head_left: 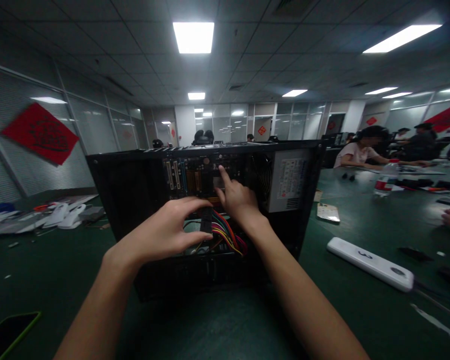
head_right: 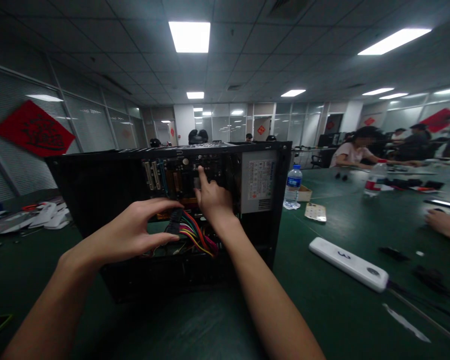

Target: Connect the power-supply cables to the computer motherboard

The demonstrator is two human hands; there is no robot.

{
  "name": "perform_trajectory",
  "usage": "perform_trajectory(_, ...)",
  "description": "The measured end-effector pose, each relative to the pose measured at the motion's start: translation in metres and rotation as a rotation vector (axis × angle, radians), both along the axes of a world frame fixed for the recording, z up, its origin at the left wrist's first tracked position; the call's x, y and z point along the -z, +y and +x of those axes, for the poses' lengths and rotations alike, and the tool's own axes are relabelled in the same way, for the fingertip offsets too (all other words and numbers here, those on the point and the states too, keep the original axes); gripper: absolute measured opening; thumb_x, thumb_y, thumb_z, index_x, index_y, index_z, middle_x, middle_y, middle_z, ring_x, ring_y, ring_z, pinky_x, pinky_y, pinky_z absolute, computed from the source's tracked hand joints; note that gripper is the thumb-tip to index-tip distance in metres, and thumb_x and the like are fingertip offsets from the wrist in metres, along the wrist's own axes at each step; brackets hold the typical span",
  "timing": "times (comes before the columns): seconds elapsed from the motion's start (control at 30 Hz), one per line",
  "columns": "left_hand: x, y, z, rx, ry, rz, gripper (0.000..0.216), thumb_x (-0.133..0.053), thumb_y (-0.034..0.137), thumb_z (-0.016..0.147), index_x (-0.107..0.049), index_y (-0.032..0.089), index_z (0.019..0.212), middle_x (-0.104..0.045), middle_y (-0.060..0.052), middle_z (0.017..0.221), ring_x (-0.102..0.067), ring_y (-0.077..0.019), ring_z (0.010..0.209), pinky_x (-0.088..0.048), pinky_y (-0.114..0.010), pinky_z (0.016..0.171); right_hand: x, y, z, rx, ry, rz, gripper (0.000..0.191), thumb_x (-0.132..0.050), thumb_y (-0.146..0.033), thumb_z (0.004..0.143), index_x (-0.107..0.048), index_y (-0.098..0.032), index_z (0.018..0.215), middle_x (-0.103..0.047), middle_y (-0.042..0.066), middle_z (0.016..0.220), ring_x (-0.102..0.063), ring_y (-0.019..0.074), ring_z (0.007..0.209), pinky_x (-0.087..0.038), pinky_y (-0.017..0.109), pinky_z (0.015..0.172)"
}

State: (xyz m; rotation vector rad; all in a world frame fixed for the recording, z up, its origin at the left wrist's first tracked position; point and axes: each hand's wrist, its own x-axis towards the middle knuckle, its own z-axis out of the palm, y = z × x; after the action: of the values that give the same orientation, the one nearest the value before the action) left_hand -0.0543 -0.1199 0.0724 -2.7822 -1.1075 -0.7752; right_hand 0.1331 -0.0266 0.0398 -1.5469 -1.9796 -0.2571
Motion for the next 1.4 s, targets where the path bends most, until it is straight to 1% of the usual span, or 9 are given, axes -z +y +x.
perform_trajectory(0.13, 0.0, 0.0, 0.001, 0.01, 0.001, 0.003, 0.055, -0.069, 0.047, 0.084, -0.06, 0.022, 0.131, -0.067, -0.01, 0.126, -0.063, -0.0265, 0.115, -0.051, -0.041, 0.101, 0.003, 0.003, 0.001, -0.053, 0.11, -0.012, 0.074, -0.046, -0.038, 0.097, -0.012, -0.018, 0.159, -0.07, 0.018, 0.108, -0.069, 0.0286, 0.082, -0.053, 0.041, 0.074)
perform_trajectory(0.3, -0.001, -0.001, 0.002, -0.008, 0.019, 0.003, 0.055, -0.068, 0.049, 0.084, -0.059, 0.021, 0.131, -0.067, -0.008, 0.127, -0.063, -0.0253, 0.115, -0.051, -0.037, 0.101, 0.009, 0.007, -0.007, -0.192, 0.573, 0.131, 0.092, -0.049, -0.035, 0.094, 0.011, -0.004, 0.155, -0.069, 0.014, 0.101, -0.067, 0.0251, 0.082, -0.051, 0.035, 0.075)
perform_trajectory(0.4, -0.001, -0.002, 0.002, -0.009, 0.015, 0.007, 0.054, -0.069, 0.049, 0.083, -0.06, 0.021, 0.129, -0.067, -0.008, 0.126, -0.064, -0.0253, 0.115, -0.051, -0.036, 0.1, 0.012, 0.007, -0.013, -0.287, 0.814, 0.187, 0.092, -0.049, -0.032, 0.093, 0.015, -0.008, 0.154, -0.066, 0.011, 0.106, -0.065, 0.0197, 0.079, -0.05, 0.031, 0.072)
perform_trajectory(0.47, -0.001, -0.002, 0.002, -0.001, 0.008, 0.008, 0.053, -0.069, 0.047, 0.083, -0.061, 0.022, 0.129, -0.068, -0.008, 0.125, -0.064, -0.0254, 0.114, -0.051, -0.037, 0.1, 0.012, 0.007, -0.014, -0.309, 0.886, 0.194, 0.091, -0.048, -0.031, 0.092, 0.014, -0.01, 0.155, -0.064, 0.01, 0.108, -0.064, 0.018, 0.077, -0.049, 0.029, 0.07)
perform_trajectory(0.77, 0.001, 0.0, 0.002, 0.018, 0.012, -0.002, 0.053, -0.069, 0.047, 0.085, -0.059, 0.021, 0.13, -0.066, -0.01, 0.127, -0.063, -0.0257, 0.116, -0.051, -0.038, 0.1, 0.013, 0.008, -0.009, -0.346, 0.88, 0.17, 0.09, -0.05, -0.029, 0.09, 0.008, -0.011, 0.157, -0.066, 0.009, 0.104, -0.064, 0.0177, 0.078, -0.048, 0.029, 0.069)
perform_trajectory(0.97, 0.001, 0.0, 0.003, 0.037, 0.011, -0.005, 0.054, -0.069, 0.045, 0.085, -0.058, 0.021, 0.132, -0.066, -0.008, 0.128, -0.063, -0.0242, 0.116, -0.05, -0.036, 0.101, 0.02, 0.016, -0.002, -0.352, 0.646, 0.023, 0.086, -0.052, -0.031, 0.088, -0.009, -0.001, 0.156, -0.069, 0.005, 0.082, -0.065, 0.0211, 0.077, -0.046, 0.031, 0.072)
perform_trajectory(1.13, 0.001, 0.0, 0.005, 0.035, 0.018, -0.005, 0.053, -0.068, 0.045, 0.085, -0.058, 0.021, 0.131, -0.065, -0.008, 0.129, -0.062, -0.0243, 0.117, -0.049, -0.036, 0.102, 0.02, 0.018, 0.003, -0.326, 0.602, 0.029, 0.086, -0.051, -0.028, 0.088, -0.007, 0.0, 0.156, -0.065, 0.001, 0.07, -0.062, 0.0197, 0.068, -0.041, 0.029, 0.063)
perform_trajectory(1.27, 0.003, 0.001, 0.005, 0.031, 0.03, -0.004, 0.054, -0.068, 0.046, 0.086, -0.057, 0.021, 0.133, -0.064, -0.009, 0.131, -0.061, -0.0248, 0.119, -0.048, -0.037, 0.103, 0.02, 0.023, 0.004, -0.356, 0.672, -0.019, 0.086, -0.053, -0.027, 0.086, -0.01, 0.001, 0.155, -0.06, -0.002, 0.065, -0.059, 0.0173, 0.063, -0.04, 0.027, 0.061)
perform_trajectory(1.4, 0.004, 0.001, 0.004, 0.005, 0.038, -0.008, 0.057, -0.068, 0.049, 0.085, -0.057, 0.021, 0.133, -0.064, -0.008, 0.132, -0.06, -0.0246, 0.12, -0.048, -0.037, 0.103, 0.024, 0.034, -0.001, -0.512, 0.966, -0.097, 0.095, -0.057, -0.034, 0.082, -0.005, -0.009, 0.158, -0.057, -0.005, 0.071, -0.053, 0.0131, 0.059, -0.042, 0.023, 0.053)
